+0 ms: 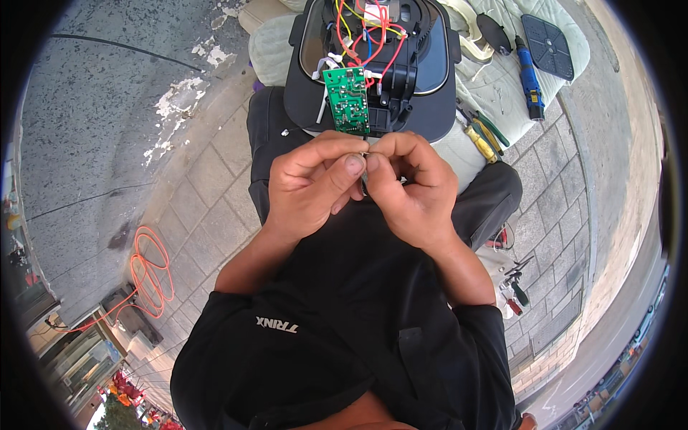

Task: The person sits on the ground and works on a small green circuit board connected to a black device. They use a screwdriver to adjust components on the board and handle various colored wires attached to the device.

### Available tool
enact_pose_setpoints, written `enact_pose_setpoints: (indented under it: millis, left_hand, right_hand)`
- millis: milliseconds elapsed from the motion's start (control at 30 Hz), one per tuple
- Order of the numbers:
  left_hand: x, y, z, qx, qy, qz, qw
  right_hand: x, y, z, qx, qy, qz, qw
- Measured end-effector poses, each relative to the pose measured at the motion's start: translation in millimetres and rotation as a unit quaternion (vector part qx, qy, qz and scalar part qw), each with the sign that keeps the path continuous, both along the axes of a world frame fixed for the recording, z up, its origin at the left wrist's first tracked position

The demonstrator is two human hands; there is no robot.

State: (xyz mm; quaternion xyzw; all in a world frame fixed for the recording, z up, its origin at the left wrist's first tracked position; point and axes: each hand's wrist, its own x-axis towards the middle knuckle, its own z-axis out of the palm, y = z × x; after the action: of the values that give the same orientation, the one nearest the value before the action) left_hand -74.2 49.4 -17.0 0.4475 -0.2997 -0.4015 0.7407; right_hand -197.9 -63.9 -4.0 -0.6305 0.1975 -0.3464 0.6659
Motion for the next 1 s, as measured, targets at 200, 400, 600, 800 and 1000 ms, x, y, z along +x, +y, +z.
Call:
enact_pose_setpoints:
  millis: [200, 400, 600, 800, 1000]
  left_hand:
    - [0.8, -1.4, 1.5, 0.004, -0.060, 0.000, 0.998]
    - [0.3, -1.4, 0.5, 0.014, -0.079, 0.001, 0.997]
    - [1.1, -2.8, -0.5, 0.008, -0.083, -0.002, 0.997]
    - [-0.6, -4.5, -2.4, -0.005, -0.102, 0.007, 0.995]
    - [0.2, -4.9, -4.7, 0.003, -0.109, 0.005, 0.994]
  right_hand:
    - [-3.6, -14.6, 17.5, 0.296, 0.036, 0.120, 0.947]
    - [-4.7, -18.4, 10.7, 0.353, 0.079, 0.133, 0.923]
    - [-3.0, -20.2, 10.2, 0.430, 0.046, 0.148, 0.889]
    - [-1.9, -20.3, 14.5, 0.464, 0.042, 0.144, 0.873]
    - [-2.5, -17.4, 12.2, 0.449, 0.041, 0.127, 0.884]
